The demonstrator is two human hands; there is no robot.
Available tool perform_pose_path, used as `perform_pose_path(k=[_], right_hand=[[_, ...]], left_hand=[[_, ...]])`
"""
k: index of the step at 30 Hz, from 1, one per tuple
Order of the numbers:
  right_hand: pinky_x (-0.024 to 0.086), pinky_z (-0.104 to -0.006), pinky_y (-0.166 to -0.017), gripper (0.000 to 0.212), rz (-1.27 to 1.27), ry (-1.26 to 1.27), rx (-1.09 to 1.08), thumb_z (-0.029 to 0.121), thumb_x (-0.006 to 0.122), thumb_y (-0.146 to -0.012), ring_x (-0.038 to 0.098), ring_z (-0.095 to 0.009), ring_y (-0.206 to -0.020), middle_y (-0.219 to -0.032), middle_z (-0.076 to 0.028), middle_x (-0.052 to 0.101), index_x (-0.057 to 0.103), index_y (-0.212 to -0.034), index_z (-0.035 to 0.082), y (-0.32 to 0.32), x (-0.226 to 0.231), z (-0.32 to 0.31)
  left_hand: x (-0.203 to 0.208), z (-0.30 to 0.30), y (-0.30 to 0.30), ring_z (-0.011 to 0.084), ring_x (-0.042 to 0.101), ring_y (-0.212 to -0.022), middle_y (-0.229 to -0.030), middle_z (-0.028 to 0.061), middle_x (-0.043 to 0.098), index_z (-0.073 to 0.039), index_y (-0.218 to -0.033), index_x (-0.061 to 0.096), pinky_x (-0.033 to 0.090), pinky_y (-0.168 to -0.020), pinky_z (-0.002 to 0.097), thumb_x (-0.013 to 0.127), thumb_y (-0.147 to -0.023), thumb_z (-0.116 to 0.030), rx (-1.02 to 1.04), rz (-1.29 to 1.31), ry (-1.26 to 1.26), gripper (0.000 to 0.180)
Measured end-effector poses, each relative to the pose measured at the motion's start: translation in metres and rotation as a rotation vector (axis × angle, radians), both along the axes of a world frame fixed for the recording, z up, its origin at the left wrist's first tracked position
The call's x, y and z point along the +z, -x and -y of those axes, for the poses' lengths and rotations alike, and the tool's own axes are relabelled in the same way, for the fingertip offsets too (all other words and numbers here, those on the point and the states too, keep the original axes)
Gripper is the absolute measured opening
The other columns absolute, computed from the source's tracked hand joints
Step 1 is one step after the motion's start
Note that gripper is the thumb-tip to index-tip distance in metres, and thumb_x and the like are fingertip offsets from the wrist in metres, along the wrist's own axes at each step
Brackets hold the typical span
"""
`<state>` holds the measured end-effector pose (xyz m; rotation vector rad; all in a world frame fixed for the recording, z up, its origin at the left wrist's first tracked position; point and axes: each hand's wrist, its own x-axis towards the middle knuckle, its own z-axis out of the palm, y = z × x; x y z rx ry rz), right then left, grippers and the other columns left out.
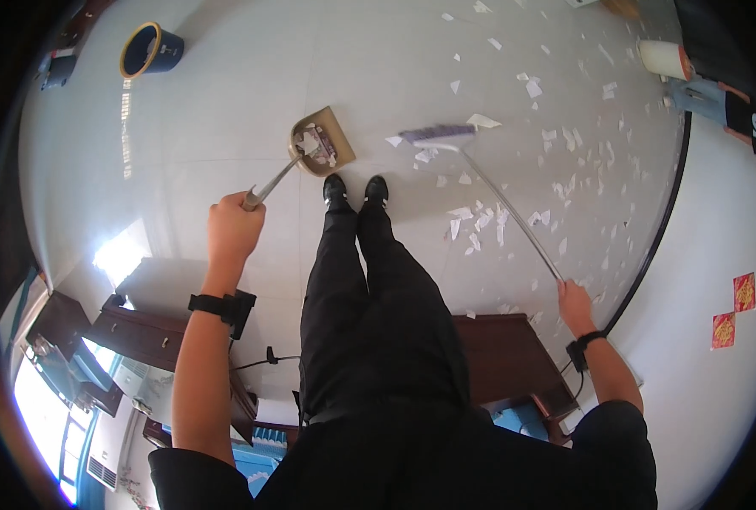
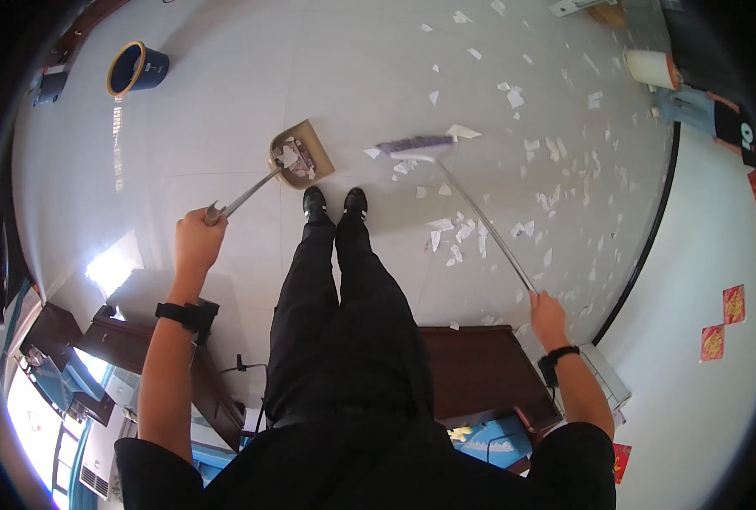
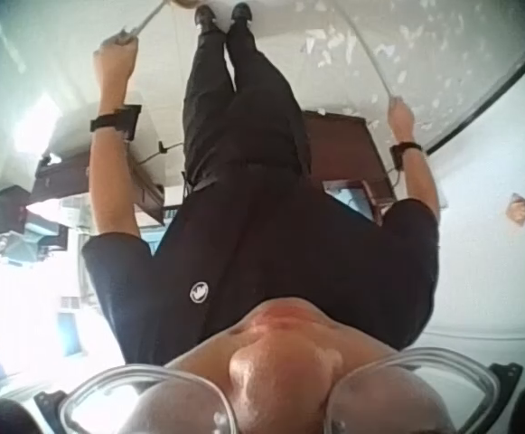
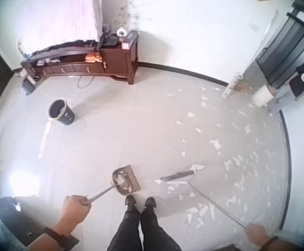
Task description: Sweeping up paper scraps from the floor into a dustpan and then emptying them into a trash can.
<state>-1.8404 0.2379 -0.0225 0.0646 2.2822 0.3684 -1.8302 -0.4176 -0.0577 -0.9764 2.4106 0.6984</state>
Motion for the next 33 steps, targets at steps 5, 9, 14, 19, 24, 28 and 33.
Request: perform_pose_path(k=[5, 9, 14, 19, 24, 28, 33], right_hand=[[0.046, -0.0533, -0.068, 0.037, -0.022, 0.280, -0.101, 0.037, 0.052, -0.093, 0.059, -0.046, -0.077, -0.077, -0.026, 0.061, 0.053, -0.082, 0.002, 0.030, -0.077, 0.043], [0.047, -0.0521, -0.073, 0.036, 0.153, 0.372, -0.087, 0.037, 0.050, -0.094, 0.060, -0.045, -0.082, -0.082, -0.026, 0.063, 0.055, -0.088, 0.002, 0.052, -0.115, 0.036], [0.049, -0.0497, -0.081, 0.041, 0.136, 0.112, 0.052, 0.038, 0.045, -0.095, 0.061, -0.043, -0.091, -0.091, -0.024, 0.065, 0.062, -0.096, 0.001, 0.086, -0.103, 0.026], [0.050, -0.0488, -0.081, 0.042, 0.230, -0.065, 0.077, 0.038, 0.047, -0.094, 0.063, -0.041, -0.091, -0.092, -0.025, 0.065, 0.064, -0.094, -0.001, 0.092, -0.045, -0.015], [0.050, -0.0495, -0.075, 0.043, 0.114, -0.141, 0.139, 0.040, 0.050, -0.093, 0.062, -0.043, -0.082, -0.084, -0.024, 0.065, 0.063, -0.085, 0.000, 0.097, 0.022, -0.045], [0.050, -0.0494, -0.071, 0.042, -0.039, -0.137, 0.081, 0.039, 0.053, -0.091, 0.061, -0.043, -0.078, -0.081, -0.023, 0.064, 0.062, -0.079, 0.000, 0.097, 0.071, -0.046], [0.050, -0.0490, -0.070, 0.035, -0.159, -0.061, 0.024, 0.033, 0.059, -0.089, 0.063, -0.041, -0.082, -0.084, -0.021, 0.065, 0.051, -0.097, 0.000, 0.095, 0.065, -0.038]], left_hand=[[0.002, -0.008, 0.009, 0.0384, 0.058, -0.060, -0.064, 0.0188, 0.061, -0.001, -0.076, 0.065, 0.049, -0.060, 0.0434, 0.060, -0.078, -0.020, 0.005, 0.046, 0.008, 0.020], [-0.006, -0.020, 0.007, 0.0369, 0.058, -0.060, -0.063, 0.0183, 0.061, -0.001, -0.075, 0.065, 0.048, -0.059, 0.0429, 0.060, -0.078, -0.022, 0.012, 0.054, -0.015, 0.022], [-0.006, -0.021, 0.004, 0.0356, 0.059, -0.060, -0.063, 0.0172, 0.061, -0.001, -0.074, 0.065, 0.048, -0.059, 0.0423, 0.061, -0.079, -0.024, 0.013, 0.014, -0.013, 0.024], [0.000, -0.018, 0.000, 0.0363, 0.059, -0.061, -0.064, 0.0174, 0.061, -0.001, -0.074, 0.065, 0.048, -0.060, 0.0429, 0.061, -0.078, -0.024, 0.014, 0.031, -0.004, 0.024], [0.004, -0.018, 0.008, 0.0388, 0.059, -0.064, -0.067, 0.0190, 0.062, -0.002, -0.077, 0.066, 0.049, -0.062, 0.0446, 0.060, -0.078, -0.023, -0.003, 0.042, 0.005, 0.022], [0.006, -0.023, 0.017, 0.0388, 0.060, -0.065, -0.068, 0.0191, 0.063, -0.002, -0.077, 0.067, 0.049, -0.062, 0.0449, 0.060, -0.078, -0.023, -0.013, 0.026, 0.009, 0.022], [0.005, -0.027, 0.019, 0.0401, 0.060, -0.068, -0.069, 0.0195, 0.063, -0.003, -0.077, 0.067, 0.050, -0.063, 0.0457, 0.060, -0.078, -0.024, -0.008, 0.049, 0.047, 0.022]])
